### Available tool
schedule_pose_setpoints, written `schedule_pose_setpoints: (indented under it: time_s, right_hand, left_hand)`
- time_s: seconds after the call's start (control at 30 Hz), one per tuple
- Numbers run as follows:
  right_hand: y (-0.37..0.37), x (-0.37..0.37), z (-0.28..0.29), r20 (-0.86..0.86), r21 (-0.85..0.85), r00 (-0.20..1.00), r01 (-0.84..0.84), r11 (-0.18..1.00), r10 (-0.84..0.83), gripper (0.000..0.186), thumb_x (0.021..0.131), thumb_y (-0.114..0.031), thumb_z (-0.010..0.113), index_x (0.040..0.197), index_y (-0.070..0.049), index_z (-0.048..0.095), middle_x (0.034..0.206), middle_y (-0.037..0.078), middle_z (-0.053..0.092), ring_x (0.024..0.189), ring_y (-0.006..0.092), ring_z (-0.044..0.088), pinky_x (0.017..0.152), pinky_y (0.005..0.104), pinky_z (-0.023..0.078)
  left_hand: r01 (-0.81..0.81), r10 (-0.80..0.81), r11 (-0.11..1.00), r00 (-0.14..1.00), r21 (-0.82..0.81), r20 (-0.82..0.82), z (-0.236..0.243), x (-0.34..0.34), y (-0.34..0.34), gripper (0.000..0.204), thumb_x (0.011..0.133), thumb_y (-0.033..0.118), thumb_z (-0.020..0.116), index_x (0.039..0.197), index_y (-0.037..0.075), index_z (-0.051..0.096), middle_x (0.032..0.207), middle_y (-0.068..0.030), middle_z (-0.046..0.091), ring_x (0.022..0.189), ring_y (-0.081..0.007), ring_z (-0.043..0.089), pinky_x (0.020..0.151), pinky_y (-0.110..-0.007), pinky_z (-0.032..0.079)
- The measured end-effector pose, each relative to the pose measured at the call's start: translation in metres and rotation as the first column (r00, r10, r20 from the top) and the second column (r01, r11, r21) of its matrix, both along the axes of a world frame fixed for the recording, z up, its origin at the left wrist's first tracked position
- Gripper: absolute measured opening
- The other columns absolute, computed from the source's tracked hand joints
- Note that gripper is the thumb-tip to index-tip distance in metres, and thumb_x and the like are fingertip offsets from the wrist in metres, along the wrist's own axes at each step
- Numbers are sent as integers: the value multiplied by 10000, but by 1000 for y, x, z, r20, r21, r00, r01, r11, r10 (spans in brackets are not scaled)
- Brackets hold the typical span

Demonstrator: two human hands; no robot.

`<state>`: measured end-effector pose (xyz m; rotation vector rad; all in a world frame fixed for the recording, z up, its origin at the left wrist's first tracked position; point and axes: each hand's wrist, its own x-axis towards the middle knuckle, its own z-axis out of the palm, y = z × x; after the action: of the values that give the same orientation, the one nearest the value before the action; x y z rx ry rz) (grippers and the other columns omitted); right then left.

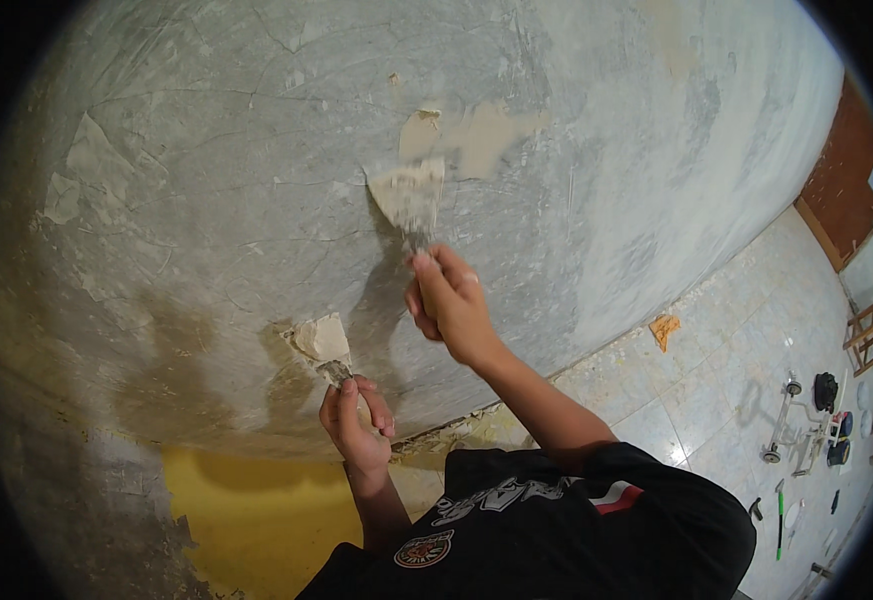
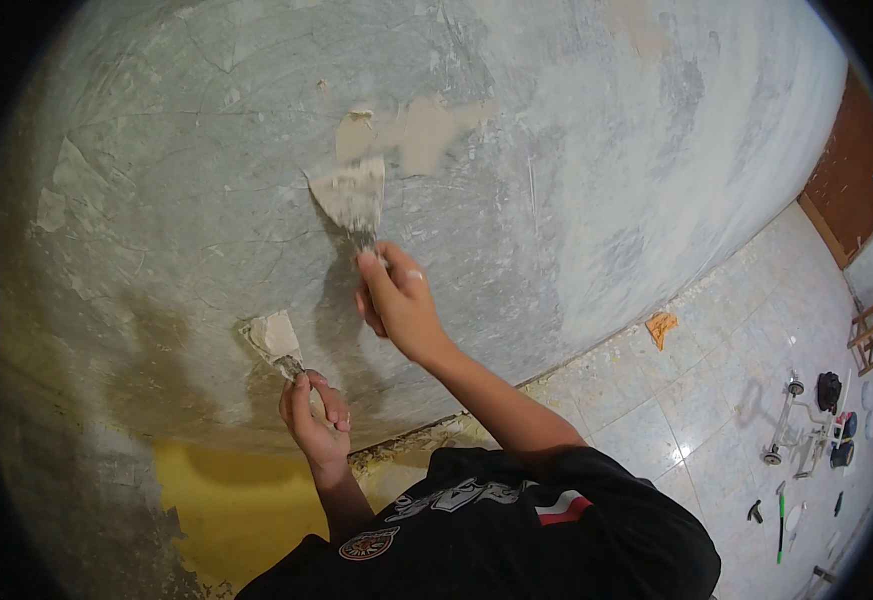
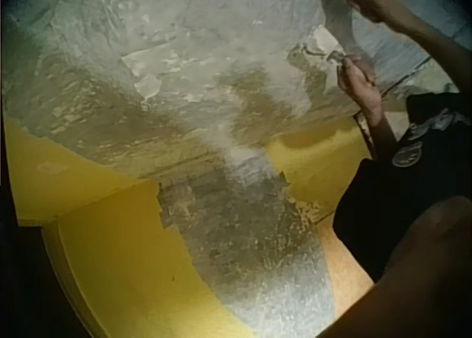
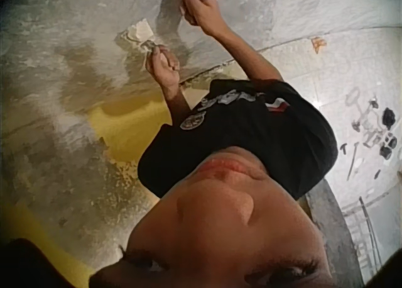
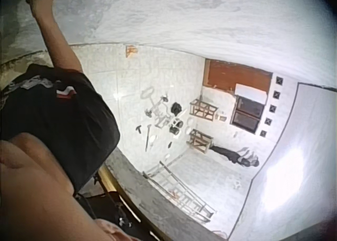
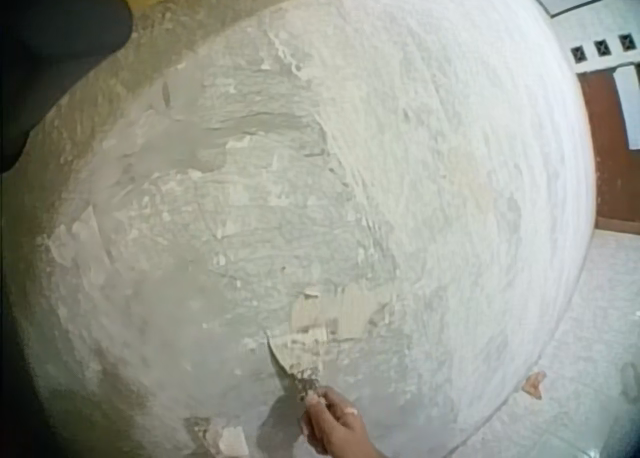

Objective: The person applies and spreads putty onto a wall using putty knives.

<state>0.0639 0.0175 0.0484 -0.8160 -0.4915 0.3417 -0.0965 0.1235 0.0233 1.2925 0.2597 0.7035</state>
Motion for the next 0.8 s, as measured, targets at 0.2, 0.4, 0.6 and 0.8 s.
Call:
schedule_pose_setpoints:
  time_s: [0.2,0.4,0.6,0.8]
  right_hand:
    - [-16,-31,-16,11,13,999,40,999,-40,235,1060,-281,491,1108,-56,532,592,-21,474,432,49,381,400,225,285]
    - [-10,19,33,63,-1,993,102,995,-102,267,1070,-304,454,1075,-52,544,602,-14,450,425,57,350,388,234,258]
    - [-21,-12,-36,-12,-46,999,-47,998,47,273,1070,-299,451,1052,-44,546,603,-17,448,436,50,349,398,232,253]
    - [-25,13,42,144,-11,972,189,982,-185,297,1053,-307,505,1000,-28,593,591,-24,473,461,53,412,425,225,313]
  left_hand:
    - [-38,39,999,999,-20,26,3,-1,5,297,1021,301,471,891,40,529,497,-4,361,381,-107,313,349,-256,289]
    - [-4,5,1000,999,-17,34,8,4,0,293,1022,299,468,903,39,530,493,-1,360,370,-107,308,346,-254,286]
    - [-1,3,1000,997,-26,75,14,6,2,292,1025,300,461,904,46,538,485,1,357,360,-107,304,344,-249,286]
    - [35,-34,999,996,-10,79,16,16,-1,299,1023,281,462,882,27,535,490,-11,375,366,-111,319,345,-258,303]
